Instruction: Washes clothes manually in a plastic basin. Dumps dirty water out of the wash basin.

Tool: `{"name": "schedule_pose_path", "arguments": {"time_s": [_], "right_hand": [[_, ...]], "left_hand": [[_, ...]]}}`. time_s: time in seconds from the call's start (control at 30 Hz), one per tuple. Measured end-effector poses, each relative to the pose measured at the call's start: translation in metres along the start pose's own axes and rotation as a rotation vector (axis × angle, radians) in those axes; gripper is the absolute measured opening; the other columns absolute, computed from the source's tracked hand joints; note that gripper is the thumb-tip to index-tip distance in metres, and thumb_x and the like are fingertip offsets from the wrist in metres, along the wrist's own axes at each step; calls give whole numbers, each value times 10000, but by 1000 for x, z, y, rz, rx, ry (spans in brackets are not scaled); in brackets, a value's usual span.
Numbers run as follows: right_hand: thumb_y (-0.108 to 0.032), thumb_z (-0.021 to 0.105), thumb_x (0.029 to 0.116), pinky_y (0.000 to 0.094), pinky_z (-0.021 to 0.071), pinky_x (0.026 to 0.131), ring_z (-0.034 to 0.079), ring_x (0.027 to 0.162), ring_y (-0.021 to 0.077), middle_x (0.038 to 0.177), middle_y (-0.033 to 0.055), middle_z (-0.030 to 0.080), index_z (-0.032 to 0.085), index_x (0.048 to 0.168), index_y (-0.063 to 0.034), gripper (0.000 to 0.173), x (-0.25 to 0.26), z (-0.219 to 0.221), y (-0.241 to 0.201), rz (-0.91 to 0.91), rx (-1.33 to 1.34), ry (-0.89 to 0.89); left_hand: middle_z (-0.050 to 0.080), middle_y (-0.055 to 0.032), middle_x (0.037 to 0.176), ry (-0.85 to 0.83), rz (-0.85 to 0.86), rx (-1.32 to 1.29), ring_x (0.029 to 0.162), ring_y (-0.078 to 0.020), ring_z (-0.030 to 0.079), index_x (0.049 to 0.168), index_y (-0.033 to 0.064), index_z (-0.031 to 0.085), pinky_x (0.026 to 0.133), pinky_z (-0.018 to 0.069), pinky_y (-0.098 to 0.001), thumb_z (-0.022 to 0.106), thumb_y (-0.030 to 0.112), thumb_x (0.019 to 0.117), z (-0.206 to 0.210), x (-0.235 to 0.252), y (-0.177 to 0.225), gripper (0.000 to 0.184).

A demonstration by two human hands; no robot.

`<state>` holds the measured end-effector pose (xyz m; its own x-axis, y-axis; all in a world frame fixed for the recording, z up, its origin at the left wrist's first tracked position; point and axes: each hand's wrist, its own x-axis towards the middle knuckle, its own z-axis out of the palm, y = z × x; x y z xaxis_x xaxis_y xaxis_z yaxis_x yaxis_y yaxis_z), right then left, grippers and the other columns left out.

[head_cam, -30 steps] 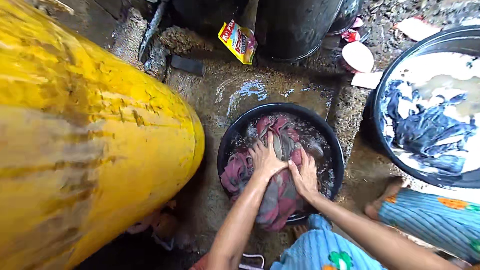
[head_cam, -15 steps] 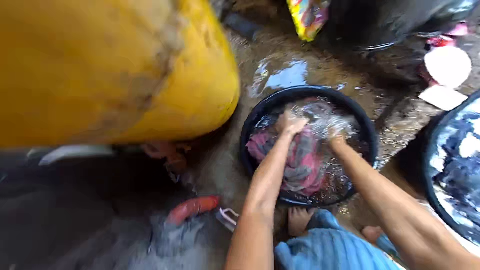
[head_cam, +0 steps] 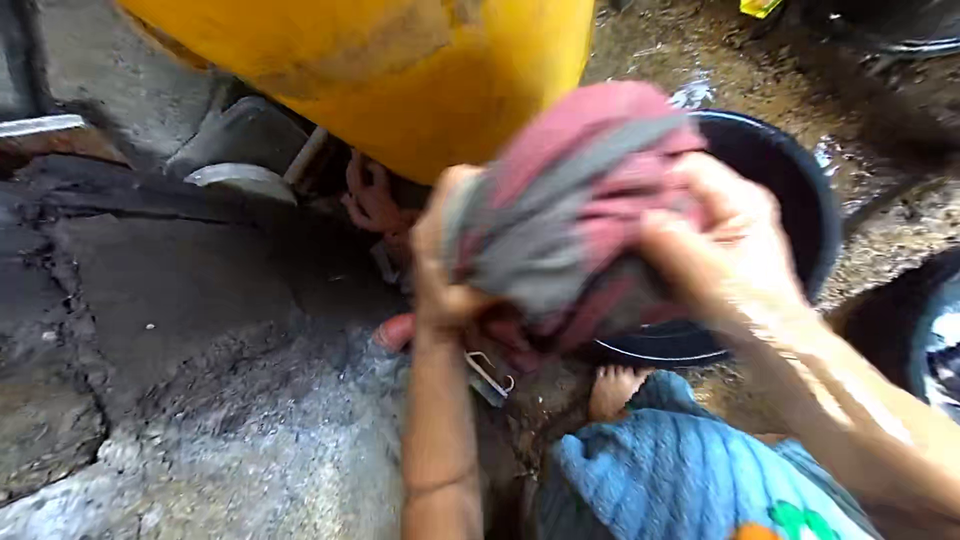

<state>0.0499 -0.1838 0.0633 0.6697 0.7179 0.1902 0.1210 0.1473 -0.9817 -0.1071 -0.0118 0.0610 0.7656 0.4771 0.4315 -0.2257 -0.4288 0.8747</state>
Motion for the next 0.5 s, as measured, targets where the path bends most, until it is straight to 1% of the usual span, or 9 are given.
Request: {"name": "schedule_pose_path", "arguments": {"time_s": [0.07,0.13,0.17,0.23,0.3,0.33,0.37,0.43,0.5], "right_hand": [[-193,709,893,174,508,621,587,706,-18,798,-56,615,633,888,-102,119,11,30,0,-114,-76,-46],[-277,738,874,354,543,639,640,756,134,825,35,647,692,947,-72,222,17,59,16,-103,-160,-134],[-290,745,885,414,554,663,656,795,189,859,66,653,708,998,-67,253,19,70,28,-57,-193,-205],[-281,725,924,459,553,693,652,843,245,940,108,640,712,1083,-68,266,20,84,58,43,-228,-353],[-289,695,974,505,570,812,665,962,302,1090,167,645,692,1209,-71,320,21,79,91,142,-257,-480],[-300,694,979,522,552,907,652,1063,323,1177,183,644,678,1265,-81,361,21,70,105,181,-265,-494],[-321,714,962,532,525,984,631,1150,332,1244,182,647,669,1305,-98,412,21,56,118,192,-298,-454],[-410,759,906,571,450,1089,565,1296,360,1378,180,614,634,1386,-131,569,14,10,142,234,-441,-285],[-504,792,858,657,371,1135,445,1411,459,1536,259,459,518,1499,-111,801,-4,-48,174,378,-594,-79]], "left_hand": [[735,178,1047,179,-120,-200,966,72,665,1119,287,726,861,551,-157,743,355,910,-29,-23,-15,220],[750,167,868,296,-199,-311,795,62,678,939,330,760,745,565,-158,724,349,908,-43,-23,-35,51],[748,162,867,351,-223,-291,806,51,682,929,331,732,757,571,-176,696,342,927,-47,-24,-50,38],[753,106,936,418,-306,-237,888,-9,702,1021,254,691,819,597,-248,694,350,931,-56,-30,-91,132],[704,17,940,449,-515,37,869,-57,683,1125,79,591,797,595,-280,548,197,948,-59,-41,-130,217],[672,-73,987,378,-649,245,899,-113,659,1193,-25,577,834,570,-314,568,130,946,-58,-43,-142,291],[674,-176,1099,234,-784,458,1014,-208,653,1250,-80,592,935,540,-386,628,119,950,-56,-40,-148,362],[605,-314,1327,-125,-1004,797,1280,-430,566,1344,-53,605,1105,414,-595,677,217,989,-50,-33,-156,452],[489,-364,1445,-220,-977,920,1374,-522,447,1407,-7,582,1143,343,-649,701,221,964,-30,-25,-153,512]]}}
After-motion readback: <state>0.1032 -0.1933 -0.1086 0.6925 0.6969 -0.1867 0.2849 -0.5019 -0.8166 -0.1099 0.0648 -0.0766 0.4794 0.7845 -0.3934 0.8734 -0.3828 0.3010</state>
